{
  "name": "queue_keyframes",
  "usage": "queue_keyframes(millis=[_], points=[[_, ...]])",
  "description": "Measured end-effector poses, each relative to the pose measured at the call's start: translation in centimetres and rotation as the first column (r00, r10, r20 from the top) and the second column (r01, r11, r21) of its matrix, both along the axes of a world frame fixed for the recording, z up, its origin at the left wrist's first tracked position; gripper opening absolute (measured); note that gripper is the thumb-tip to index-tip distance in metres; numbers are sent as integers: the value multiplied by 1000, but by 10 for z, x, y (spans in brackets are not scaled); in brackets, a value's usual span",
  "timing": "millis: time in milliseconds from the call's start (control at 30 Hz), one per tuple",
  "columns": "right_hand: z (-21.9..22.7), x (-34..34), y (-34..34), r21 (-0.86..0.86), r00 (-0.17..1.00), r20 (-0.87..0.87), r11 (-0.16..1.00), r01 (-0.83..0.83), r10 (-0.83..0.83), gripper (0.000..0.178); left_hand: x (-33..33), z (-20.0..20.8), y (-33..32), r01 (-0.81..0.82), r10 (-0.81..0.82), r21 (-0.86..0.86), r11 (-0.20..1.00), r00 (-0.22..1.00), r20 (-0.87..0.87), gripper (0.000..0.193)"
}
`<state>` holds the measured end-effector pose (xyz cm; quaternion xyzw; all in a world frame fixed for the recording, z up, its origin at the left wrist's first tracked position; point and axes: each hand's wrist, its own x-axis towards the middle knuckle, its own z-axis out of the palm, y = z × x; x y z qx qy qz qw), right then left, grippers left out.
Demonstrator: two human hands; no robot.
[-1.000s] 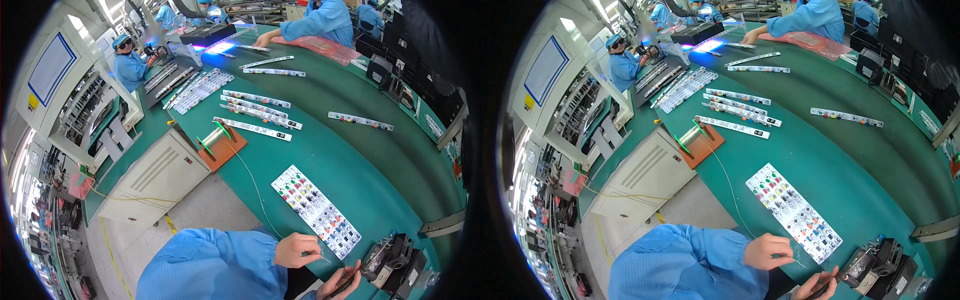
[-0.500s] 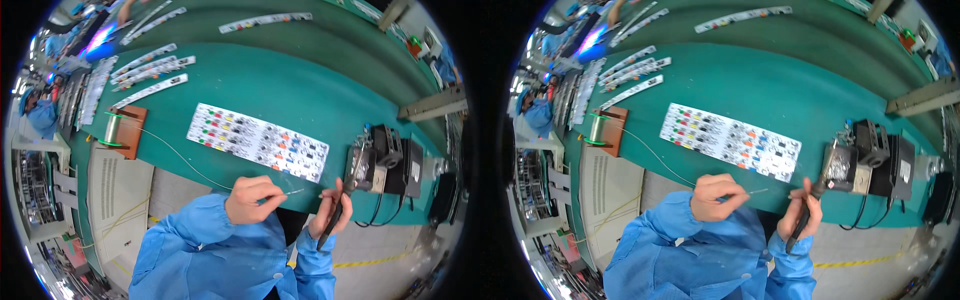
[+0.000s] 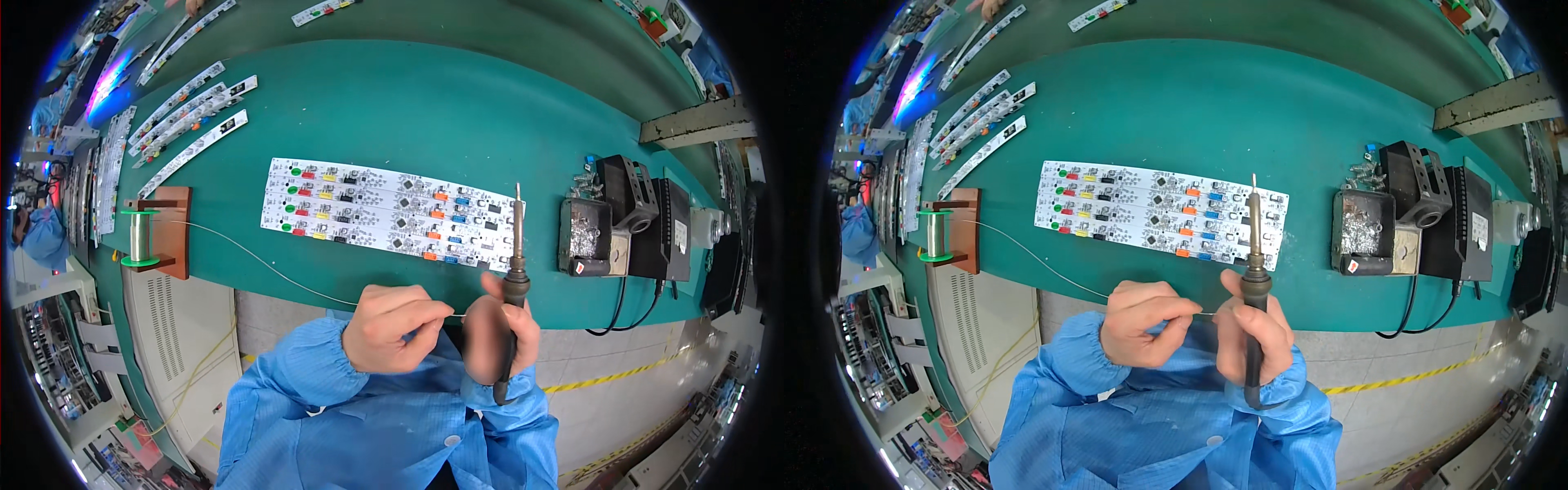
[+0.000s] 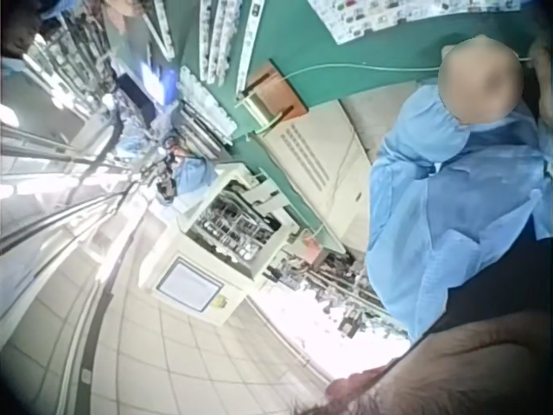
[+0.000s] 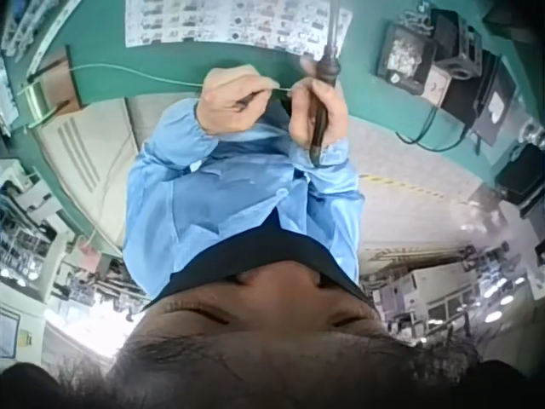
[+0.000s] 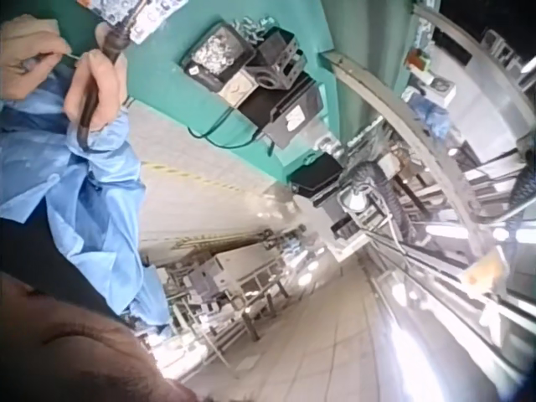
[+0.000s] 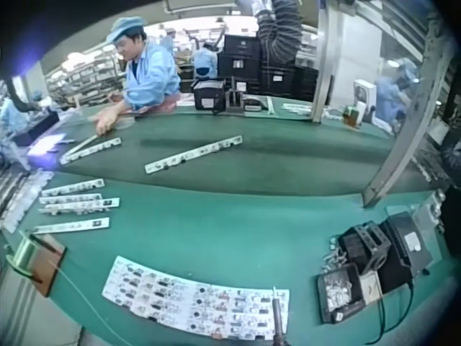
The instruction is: Soldering electronic components onto circuit board strips at a manual assembly station.
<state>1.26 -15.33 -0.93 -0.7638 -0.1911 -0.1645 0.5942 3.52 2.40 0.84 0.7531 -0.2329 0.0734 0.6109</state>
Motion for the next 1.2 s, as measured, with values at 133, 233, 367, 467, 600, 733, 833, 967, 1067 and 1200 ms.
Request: queue_keyframes(millis=[133, 233, 367, 467, 600, 733, 833, 967, 1067, 1200], points=[[1, 1, -16, -38, 992, 59, 993, 112, -110, 56, -5, 6, 2, -32, 33, 61, 998, 999, -22, 20], [0, 7, -21, 41, 977, 50, 977, 207, -209, 56, -5, 9, 6, -91, 97, 82, 992, 992, -74, 20], [-1, 13, -30, -100, 944, 69, 939, 329, -323, 53, -4, 11, 10, -188, 195, 90, 978, 978, -72, 17], [3, 17, -30, -245, 947, 78, 915, 321, -312, 51, -8, 25, 28, -291, 308, 160, 943, 946, -98, 15], [2, 15, -33, -184, 945, 77, 927, 328, -319, 49, -16, 19, 63, -545, 562, 153, 824, 820, -105, 12], [13, 13, -34, 47, 891, 174, 907, 419, -420, 48, -21, 5, 90, -685, 702, 152, 712, 701, -127, 5], [22, 13, -37, 18, 890, 181, 906, 422, -418, 48, -17, -1, 101, -724, 741, 158, 671, 653, -155, 5], [10, 16, -36, -252, 921, 157, 887, 386, -356, 51, -12, -6, 106, -722, 746, 199, 663, 660, -93, 7], [4, 17, -27, -368, 941, 52, 869, 330, -335, 50, -10, -3, 104, -727, 743, 165, 666, 627, -236, 6], [-3, 23, -21, -367, 944, 99, 870, 329, -315, 48, -11, -6, 109, -702, 712, 141, 698, 658, -243, 4]])
